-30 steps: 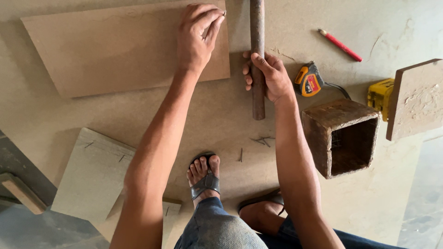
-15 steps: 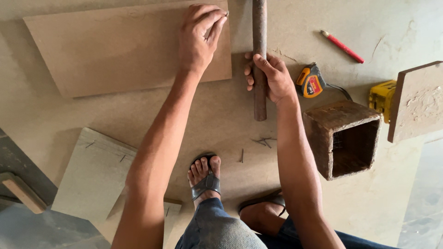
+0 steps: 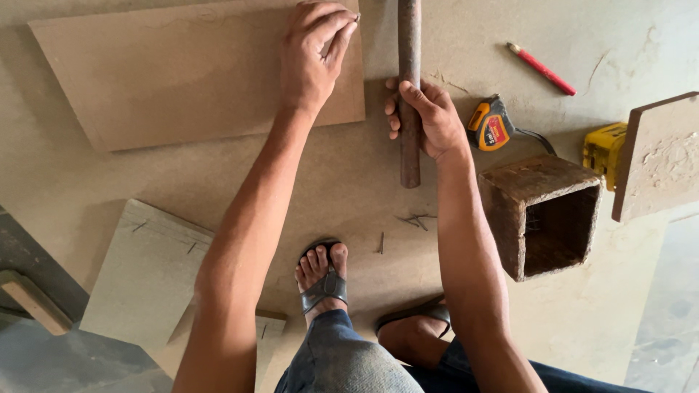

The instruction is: The person hammers nails into wooden panels to join them together. They then apply a white substance to the edges of the panels using a small brush.

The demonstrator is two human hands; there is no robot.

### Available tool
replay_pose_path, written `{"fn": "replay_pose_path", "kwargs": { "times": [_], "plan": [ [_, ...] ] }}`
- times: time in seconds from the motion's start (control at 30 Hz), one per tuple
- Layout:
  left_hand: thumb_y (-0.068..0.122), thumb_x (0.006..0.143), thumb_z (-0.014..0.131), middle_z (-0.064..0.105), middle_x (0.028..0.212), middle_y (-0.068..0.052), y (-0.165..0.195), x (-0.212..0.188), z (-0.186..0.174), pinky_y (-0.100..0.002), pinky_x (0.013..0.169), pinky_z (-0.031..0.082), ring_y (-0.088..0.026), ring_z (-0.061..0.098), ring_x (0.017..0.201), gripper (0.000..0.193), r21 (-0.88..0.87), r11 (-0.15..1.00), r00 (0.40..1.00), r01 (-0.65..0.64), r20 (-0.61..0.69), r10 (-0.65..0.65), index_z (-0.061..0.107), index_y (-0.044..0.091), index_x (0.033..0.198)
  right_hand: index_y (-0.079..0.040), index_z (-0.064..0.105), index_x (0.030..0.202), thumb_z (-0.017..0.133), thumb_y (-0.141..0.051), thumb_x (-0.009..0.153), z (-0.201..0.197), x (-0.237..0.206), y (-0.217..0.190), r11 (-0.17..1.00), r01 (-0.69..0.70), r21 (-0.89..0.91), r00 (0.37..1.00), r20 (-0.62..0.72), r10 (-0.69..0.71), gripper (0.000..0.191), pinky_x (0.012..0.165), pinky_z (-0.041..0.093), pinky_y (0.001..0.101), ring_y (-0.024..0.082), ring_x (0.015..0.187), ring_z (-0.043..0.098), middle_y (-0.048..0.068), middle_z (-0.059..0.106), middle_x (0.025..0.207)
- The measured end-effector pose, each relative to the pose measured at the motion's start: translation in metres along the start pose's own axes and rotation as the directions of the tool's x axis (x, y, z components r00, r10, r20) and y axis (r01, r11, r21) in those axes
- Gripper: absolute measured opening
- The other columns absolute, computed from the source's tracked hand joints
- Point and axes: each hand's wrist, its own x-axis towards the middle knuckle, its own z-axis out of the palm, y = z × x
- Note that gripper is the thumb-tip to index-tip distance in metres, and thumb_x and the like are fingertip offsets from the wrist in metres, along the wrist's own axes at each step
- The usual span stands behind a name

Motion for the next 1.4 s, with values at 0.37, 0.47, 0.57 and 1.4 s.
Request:
{"fn": "replay_pose_path", "kwargs": {
  "times": [0.37, 0.47, 0.57, 1.4],
  "plan": [
    [0.004, 0.098, 0.077, 0.075, 0.106, -0.004, 0.002, 0.002, -0.001, -0.036, 0.092, 0.056, -0.023, 0.068, 0.103, 0.004, -0.012, 1.0, 1.0, -0.013, 0.003, 0.013, 0.077, 0.003, 0.102, 0.001, 0.062, 0.123, 0.069, -0.031, 0.103, -0.001, 0.001, -0.001, 1.0, -0.018, 0.004, 1.0, 0.002, 0.018, 0.038, 0.061, 0.058, 0.0332, 0.016, 0.07, 0.065, 0.01, 0.068, 0.089],
    [0.004, 0.099, 0.077, 0.075, 0.106, -0.004, 0.004, 0.002, -0.003, -0.035, 0.092, 0.056, -0.022, 0.068, 0.104, 0.004, -0.014, 1.0, 1.0, -0.01, 0.008, 0.01, 0.077, 0.003, 0.102, 0.001, 0.062, 0.124, 0.069, -0.03, 0.103, -0.001, 0.001, -0.001, 1.0, -0.02, -0.003, 1.0, -0.011, 0.02, 0.038, 0.061, 0.058, 0.0334, 0.017, 0.07, 0.065, 0.01, 0.068, 0.089],
    [0.005, 0.099, 0.077, 0.074, 0.106, -0.004, 0.006, 0.003, -0.004, -0.035, 0.092, 0.056, -0.022, 0.068, 0.104, 0.004, -0.019, 1.0, 1.0, -0.006, 0.009, 0.006, 0.077, 0.003, 0.103, 0.001, 0.063, 0.123, 0.069, -0.03, 0.103, -0.001, 0.001, -0.001, 1.0, -0.02, -0.01, 1.0, -0.014, 0.019, 0.038, 0.061, 0.058, 0.033, 0.016, 0.07, 0.065, 0.01, 0.068, 0.089],
    [0.007, 0.099, 0.077, 0.074, 0.107, -0.002, 0.014, 0.009, -0.005, -0.035, 0.092, 0.057, -0.022, 0.069, 0.104, 0.005, 0.0, 1.0, 1.0, -0.005, -0.004, 0.005, 0.077, 0.005, 0.104, 0.002, 0.063, 0.123, 0.069, -0.029, 0.104, -0.003, 0.003, 0.001, 1.0, -0.006, 0.004, 1.0, 0.008, 0.006, 0.037, 0.061, 0.058, 0.0334, 0.017, 0.07, 0.065, 0.011, 0.068, 0.089]
  ]
}}
